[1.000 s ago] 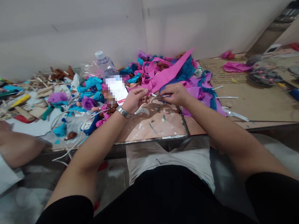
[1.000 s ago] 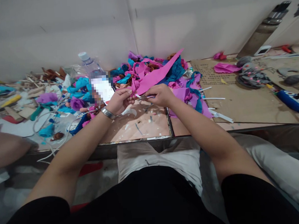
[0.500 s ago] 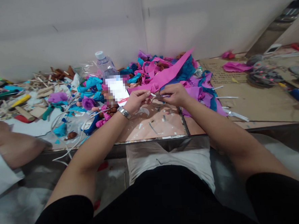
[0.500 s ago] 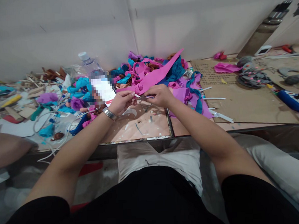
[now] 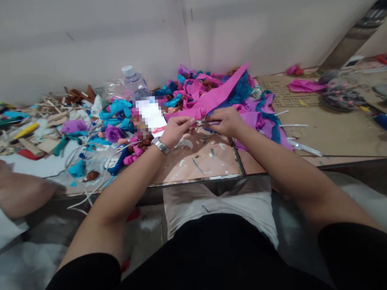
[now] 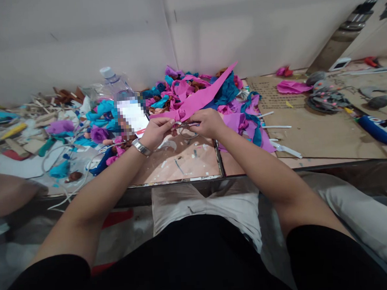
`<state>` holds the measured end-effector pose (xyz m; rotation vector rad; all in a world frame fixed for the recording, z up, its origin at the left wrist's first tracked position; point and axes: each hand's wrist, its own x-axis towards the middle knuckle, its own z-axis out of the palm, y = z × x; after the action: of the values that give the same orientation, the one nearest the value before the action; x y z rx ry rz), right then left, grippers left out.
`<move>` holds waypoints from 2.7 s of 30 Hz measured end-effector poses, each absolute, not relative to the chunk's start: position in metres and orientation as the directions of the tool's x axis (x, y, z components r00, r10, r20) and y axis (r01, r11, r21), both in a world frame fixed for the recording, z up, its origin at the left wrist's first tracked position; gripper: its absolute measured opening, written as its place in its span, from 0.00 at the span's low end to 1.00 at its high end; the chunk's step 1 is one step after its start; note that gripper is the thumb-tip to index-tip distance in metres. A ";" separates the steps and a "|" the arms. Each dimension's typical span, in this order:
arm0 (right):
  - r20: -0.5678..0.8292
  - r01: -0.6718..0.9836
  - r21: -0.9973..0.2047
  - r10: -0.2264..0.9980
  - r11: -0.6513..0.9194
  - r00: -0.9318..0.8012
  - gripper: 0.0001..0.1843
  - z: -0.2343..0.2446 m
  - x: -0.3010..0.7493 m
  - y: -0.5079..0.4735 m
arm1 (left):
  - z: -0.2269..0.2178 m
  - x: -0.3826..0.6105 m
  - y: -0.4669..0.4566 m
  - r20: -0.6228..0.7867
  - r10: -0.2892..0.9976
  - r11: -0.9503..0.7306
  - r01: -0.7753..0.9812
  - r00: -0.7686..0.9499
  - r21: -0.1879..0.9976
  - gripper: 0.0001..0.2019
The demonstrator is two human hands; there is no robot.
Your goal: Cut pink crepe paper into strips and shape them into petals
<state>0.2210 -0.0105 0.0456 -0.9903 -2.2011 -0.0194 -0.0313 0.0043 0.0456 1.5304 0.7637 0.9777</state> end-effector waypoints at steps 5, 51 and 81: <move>0.589 0.677 -0.250 0.664 0.692 -0.461 0.14 0.044 0.221 -0.009 | 0.046 -0.032 0.004 0.284 0.855 -0.344 0.063 0.434 0.937 0.28; 0.365 0.367 -0.809 0.881 0.460 -0.300 0.37 0.041 0.203 -0.016 | 0.041 -0.032 0.005 0.446 0.815 -0.532 0.172 0.371 0.829 0.26; 0.130 -0.136 -0.985 0.979 0.110 -0.154 0.29 0.038 0.175 -0.027 | 0.042 -0.034 0.004 0.577 0.721 -0.685 0.273 0.384 0.675 0.19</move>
<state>0.1752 -0.0272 0.0383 -0.9453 -1.2854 1.2924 -0.0341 0.0037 0.0421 2.1715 0.8533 1.2526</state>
